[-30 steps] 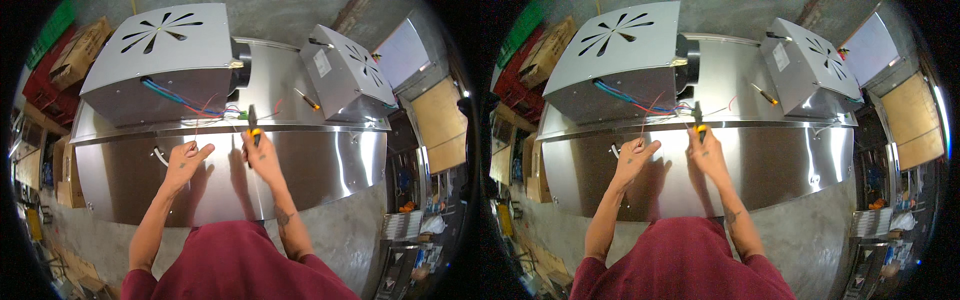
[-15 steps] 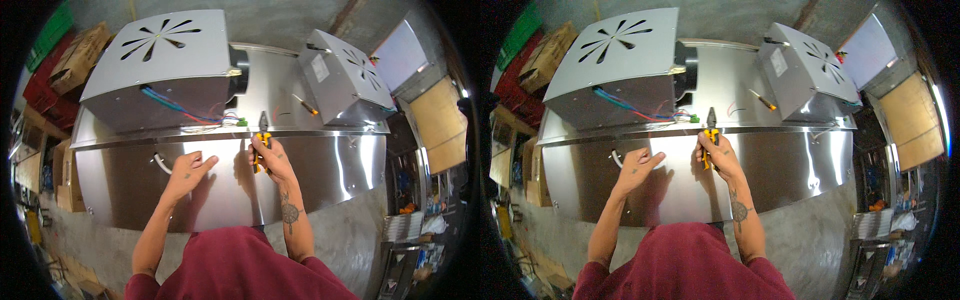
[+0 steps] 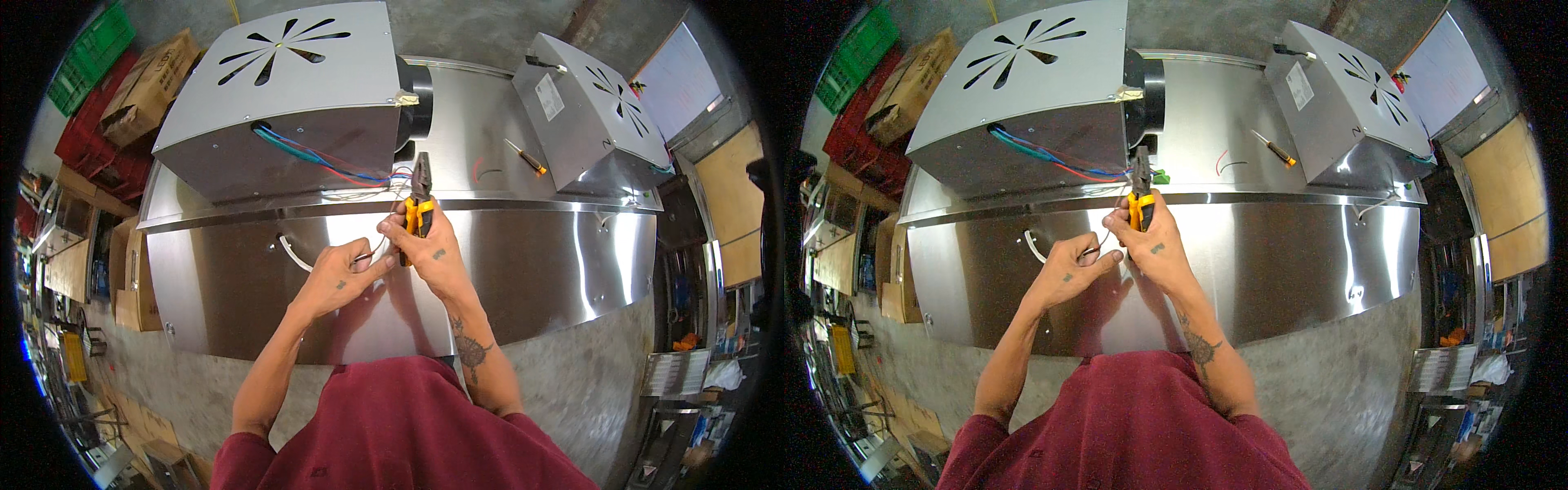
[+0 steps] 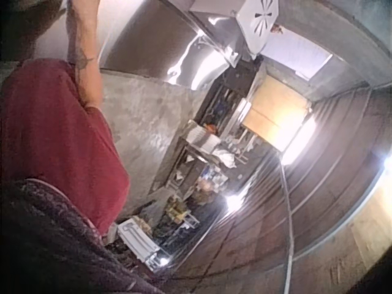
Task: The person strips insulation from several colored wires using pliers, then inserts the exposed ends into a green terminal block and tightens the screws with a screwdriver. The person repeats this process for multiple wires, securing each connection.
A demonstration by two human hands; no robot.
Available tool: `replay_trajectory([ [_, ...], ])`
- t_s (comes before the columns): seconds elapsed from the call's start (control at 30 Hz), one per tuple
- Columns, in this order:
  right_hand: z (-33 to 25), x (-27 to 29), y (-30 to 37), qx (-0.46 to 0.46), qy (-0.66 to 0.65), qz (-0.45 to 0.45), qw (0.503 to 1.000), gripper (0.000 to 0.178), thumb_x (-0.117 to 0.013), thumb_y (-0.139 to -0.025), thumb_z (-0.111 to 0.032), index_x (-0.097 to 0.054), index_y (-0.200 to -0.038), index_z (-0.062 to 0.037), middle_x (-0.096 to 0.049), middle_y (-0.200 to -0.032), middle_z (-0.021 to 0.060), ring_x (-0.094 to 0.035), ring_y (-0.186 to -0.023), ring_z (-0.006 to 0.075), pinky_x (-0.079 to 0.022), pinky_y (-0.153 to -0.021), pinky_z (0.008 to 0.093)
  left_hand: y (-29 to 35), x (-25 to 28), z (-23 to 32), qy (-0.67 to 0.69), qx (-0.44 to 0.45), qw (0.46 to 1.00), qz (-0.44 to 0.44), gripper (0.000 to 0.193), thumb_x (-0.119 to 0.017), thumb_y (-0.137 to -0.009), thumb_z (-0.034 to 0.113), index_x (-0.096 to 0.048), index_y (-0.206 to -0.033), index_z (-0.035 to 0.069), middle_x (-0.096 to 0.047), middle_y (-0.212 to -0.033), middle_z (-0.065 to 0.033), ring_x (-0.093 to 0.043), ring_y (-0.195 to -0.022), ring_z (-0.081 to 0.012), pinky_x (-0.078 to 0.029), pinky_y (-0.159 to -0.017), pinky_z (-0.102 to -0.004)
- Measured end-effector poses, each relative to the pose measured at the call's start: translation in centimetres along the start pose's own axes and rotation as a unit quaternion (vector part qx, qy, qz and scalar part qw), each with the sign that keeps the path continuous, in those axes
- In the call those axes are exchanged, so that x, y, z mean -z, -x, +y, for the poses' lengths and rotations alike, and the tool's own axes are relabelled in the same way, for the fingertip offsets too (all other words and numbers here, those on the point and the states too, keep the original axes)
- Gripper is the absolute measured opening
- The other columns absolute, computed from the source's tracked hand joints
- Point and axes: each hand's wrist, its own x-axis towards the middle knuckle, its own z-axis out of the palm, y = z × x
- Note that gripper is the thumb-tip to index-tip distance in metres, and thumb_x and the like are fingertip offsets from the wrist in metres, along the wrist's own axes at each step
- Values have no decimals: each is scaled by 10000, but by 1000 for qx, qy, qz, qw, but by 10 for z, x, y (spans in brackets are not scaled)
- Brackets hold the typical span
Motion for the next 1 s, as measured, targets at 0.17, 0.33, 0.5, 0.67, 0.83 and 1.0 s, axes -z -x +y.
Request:
replay_trajectory([
  [0.17,14,2,3,38,13,70,997,342,-856,-969,-97,-590,-1180,-50,-696,-939,19,-657,-800,103,-558,-728,277,1,0,-5,103,-66,991,59,294,-798,-1007,217,-595,-1100,25,-614,-865,-7,-556,-785,-84,-485,-716,-292],
  [0.33,18,4,7,9,5,83,997,327,-844,-981,-95,-581,-1171,-50,-702,-930,30,-662,-781,104,-556,-717,277,-2,6,-15,97,-106,988,61,244,-760,-1033,156,-612,-1137,-7,-690,-986,-61,-669,-837,-83,-549,-741,-290],
  [0.5,19,4,9,-12,4,95,995,313,-837,-993,-105,-581,-1165,-52,-702,-937,35,-664,-783,103,-557,-718,272,-4,7,-28,181,-82,980,29,221,-755,-1056,171,-644,-1142,0,-697,-976,-19,-622,-842,-47,-509,-758,-252],
  [0.67,25,7,9,9,-4,91,996,301,-825,-1009,-109,-578,-1172,-50,-704,-969,40,-667,-805,105,-567,-727,275,-9,8,-27,203,-30,979,12,193,-749,-1066,167,-659,-1153,20,-679,-1025,11,-586,-886,-24,-478,-776,-222],
  [0.83,25,7,11,46,4,92,995,297,-809,-1022,-101,-574,-1195,-48,-706,-973,43,-669,-823,104,-573,-739,272,-10,5,-28,261,-57,963,15,179,-741,-1072,175,-637,-1139,46,-650,-1027,30,-569,-885,-20,-463,-764,-213],
  [1.0,26,3,11,56,-27,104,993,324,-817,-1018,-128,-553,-1186,-47,-665,-930,16,-619,-776,88,-535,-693,259,-11,9,-23,282,-67,956,40,188,-745,-1071,184,-624,-1137,56,-638,-1017,36,-561,-868,-25,-478,-775,-222],
])
